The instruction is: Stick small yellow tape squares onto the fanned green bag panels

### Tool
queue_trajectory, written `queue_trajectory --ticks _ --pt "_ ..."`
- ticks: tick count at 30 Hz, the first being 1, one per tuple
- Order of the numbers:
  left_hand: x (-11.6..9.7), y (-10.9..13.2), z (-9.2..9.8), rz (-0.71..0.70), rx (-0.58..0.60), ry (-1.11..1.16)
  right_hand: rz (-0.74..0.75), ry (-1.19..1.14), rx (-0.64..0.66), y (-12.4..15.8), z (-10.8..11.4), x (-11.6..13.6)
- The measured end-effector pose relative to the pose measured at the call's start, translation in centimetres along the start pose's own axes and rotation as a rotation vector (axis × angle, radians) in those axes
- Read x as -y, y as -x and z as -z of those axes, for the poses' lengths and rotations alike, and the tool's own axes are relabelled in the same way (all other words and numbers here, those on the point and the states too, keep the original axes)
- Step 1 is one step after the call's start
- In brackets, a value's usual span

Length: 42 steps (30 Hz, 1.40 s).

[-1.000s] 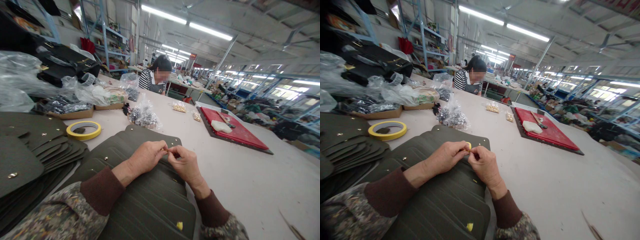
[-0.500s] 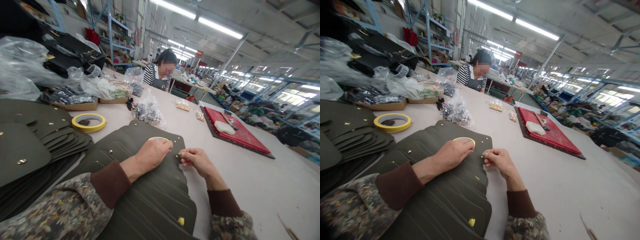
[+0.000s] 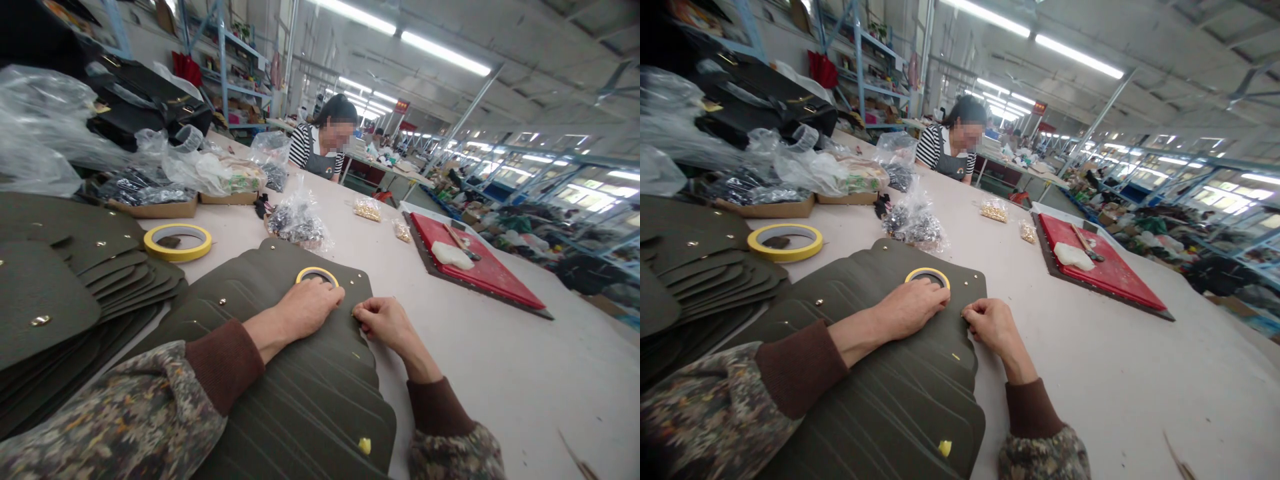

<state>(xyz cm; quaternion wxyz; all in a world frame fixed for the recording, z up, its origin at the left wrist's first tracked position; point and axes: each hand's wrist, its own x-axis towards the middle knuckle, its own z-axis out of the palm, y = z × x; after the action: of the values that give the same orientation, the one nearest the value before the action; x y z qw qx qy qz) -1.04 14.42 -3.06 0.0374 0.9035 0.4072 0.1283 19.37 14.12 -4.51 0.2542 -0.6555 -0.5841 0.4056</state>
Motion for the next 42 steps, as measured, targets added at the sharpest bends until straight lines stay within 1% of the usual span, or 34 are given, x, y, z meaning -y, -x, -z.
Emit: queue_trajectory --ticks 3,6,8,9,11,13,14,17,21,23,25,28,29,30,31,34,35,36,38,40,42 --pt "0.2 -0.2 -0.2 -0.009 -0.008 0.017 0.003 0.049 -0.01 0.0 -0.2 0.1" --pt "0.3 -0.3 -0.1 -0.011 -0.016 0.041 -0.039 0.075 -0.03 0.2 0.1 0.2" --pt "0.3 -0.3 0.1 -0.012 -0.021 0.058 -0.048 0.049 -0.041 0.5 0.6 0.0" --pt "0.3 -0.3 0.3 -0.013 -0.023 0.07 -0.039 0.019 -0.027 0.6 0.8 -0.1" --pt "0.3 -0.2 0.7 -0.022 -0.032 0.106 0.001 -0.039 0.042 0.8 1.2 -0.3" --pt "0.4 0.0 0.9 -0.048 -0.046 0.143 0.036 -0.012 0.087 0.9 1.2 -0.5" --pt "0.4 0.1 1.0 -0.064 -0.053 0.156 0.053 0.032 0.082 0.9 1.1 -0.5" --pt "0.5 0.3 1.0 -0.087 -0.06 0.18 0.126 0.172 0.01 0.8 0.6 -0.4" --pt "0.7 0.3 1.0 -0.072 -0.065 0.214 0.288 0.33 -0.062 0.8 0.1 -0.1" --pt "0.7 0.3 1.2 -0.063 -0.08 0.227 0.338 0.367 -0.069 0.9 0.3 0.1" --pt "0.6 0.3 1.4 -0.06 -0.105 0.246 0.327 0.334 -0.003 0.9 0.8 0.2" --pt "0.4 0.5 1.7 -0.05 -0.154 0.303 0.242 0.275 0.222 1.0 1.9 0.4" --pt "0.3 0.5 1.7 -0.043 -0.17 0.331 0.22 0.276 0.279 1.1 2.2 0.5" --pt "0.2 0.6 1.8 -0.035 -0.181 0.359 0.213 0.283 0.296 1.1 2.5 0.6" --pt "0.1 0.6 1.8 -0.028 -0.184 0.383 0.222 0.282 0.26 1.1 2.6 0.7" --pt "-0.1 0.7 1.7 0.005 -0.169 0.418 0.308 0.155 -0.002 1.3 2.3 1.3" --pt "-0.2 0.6 1.7 0.018 -0.162 0.418 0.353 0.086 -0.062 1.5 2.0 1.6" --pt "-0.2 0.6 1.7 0.029 -0.158 0.415 0.404 0.026 -0.089 1.6 1.6 1.9" --pt "-0.3 0.6 1.7 0.042 -0.156 0.415 0.521 -0.011 -0.086 2.0 0.7 2.6" --pt "-0.3 0.5 1.8 0.051 -0.152 0.423 0.63 0.055 -0.111 2.3 0.0 3.1" --pt "-0.4 0.6 1.8 0.059 -0.148 0.428 0.708 0.155 -0.163 2.5 -0.4 3.4"
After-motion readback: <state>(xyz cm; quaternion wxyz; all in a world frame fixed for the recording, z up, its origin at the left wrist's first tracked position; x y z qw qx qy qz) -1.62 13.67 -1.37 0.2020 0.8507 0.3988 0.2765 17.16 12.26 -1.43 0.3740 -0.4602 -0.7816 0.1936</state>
